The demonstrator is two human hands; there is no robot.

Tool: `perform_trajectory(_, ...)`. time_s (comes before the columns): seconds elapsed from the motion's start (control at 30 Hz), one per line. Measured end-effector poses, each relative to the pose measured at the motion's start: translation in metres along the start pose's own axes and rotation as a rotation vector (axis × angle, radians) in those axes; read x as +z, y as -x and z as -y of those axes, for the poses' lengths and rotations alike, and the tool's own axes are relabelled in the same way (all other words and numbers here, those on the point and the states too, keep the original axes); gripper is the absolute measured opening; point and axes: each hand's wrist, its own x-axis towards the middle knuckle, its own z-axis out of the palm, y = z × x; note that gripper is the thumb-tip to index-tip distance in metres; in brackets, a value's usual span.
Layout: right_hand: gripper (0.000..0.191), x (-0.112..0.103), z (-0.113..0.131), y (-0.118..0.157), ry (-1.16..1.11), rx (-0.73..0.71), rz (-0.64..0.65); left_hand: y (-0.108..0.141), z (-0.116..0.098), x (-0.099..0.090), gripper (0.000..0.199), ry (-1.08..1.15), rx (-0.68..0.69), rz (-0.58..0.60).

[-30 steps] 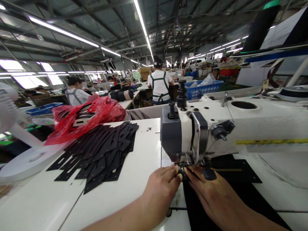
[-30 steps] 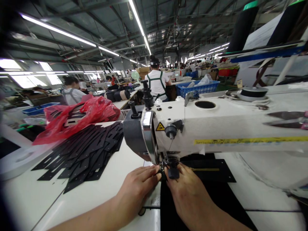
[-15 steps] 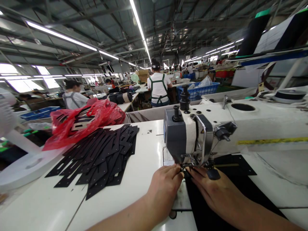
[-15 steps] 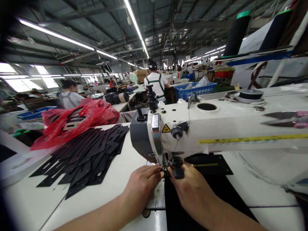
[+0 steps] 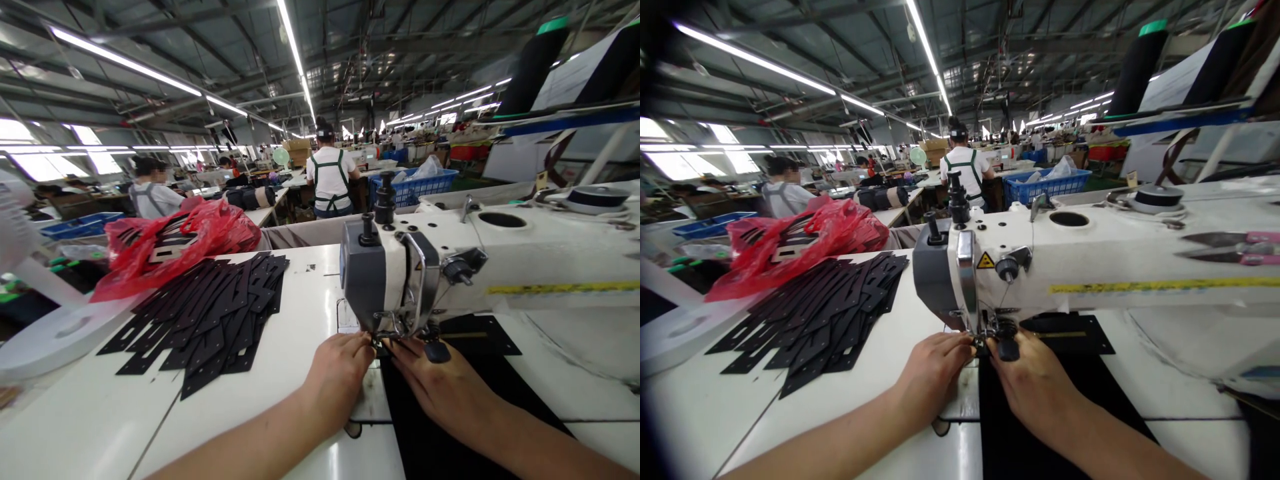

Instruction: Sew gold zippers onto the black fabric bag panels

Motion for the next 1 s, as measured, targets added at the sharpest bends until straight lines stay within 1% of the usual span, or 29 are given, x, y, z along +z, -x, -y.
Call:
perform_trajectory(0.13,0.029,0.0,-0.001,0.0,0.008,0.005,0.013,0.001,0.0,0.001,0.013,-0.003,-0.009,0.01)
perform_trajectory(0.5,0.033,0.005,-0.001,0.002,0.003,0.024,-0.026,0.002,-0.002,-0.001,0.012,-0.01,-0.036,-0.007)
perform_trajectory(0.67,0.031,0.009,-0.002,0.008,-0.022,0.04,-0.036,0.002,-0.003,0.002,0.012,0.002,-0.058,-0.008)
perform_trajectory(0.83,0.029,0.014,-0.006,0.007,-0.01,0.048,-0.045,0.001,-0.002,0.006,0.015,0.005,-0.093,-0.012)
perform_trajectory(0.9,0.029,0.017,-0.008,0.007,0.035,0.036,-0.06,0.0,-0.001,0.007,0.015,0.006,-0.112,-0.011)
perform_trajectory(1.0,0.03,0.02,-0.009,0.013,0.215,0.03,-0.101,0.001,-0.002,0.002,0.014,0.021,-0.122,-0.004)
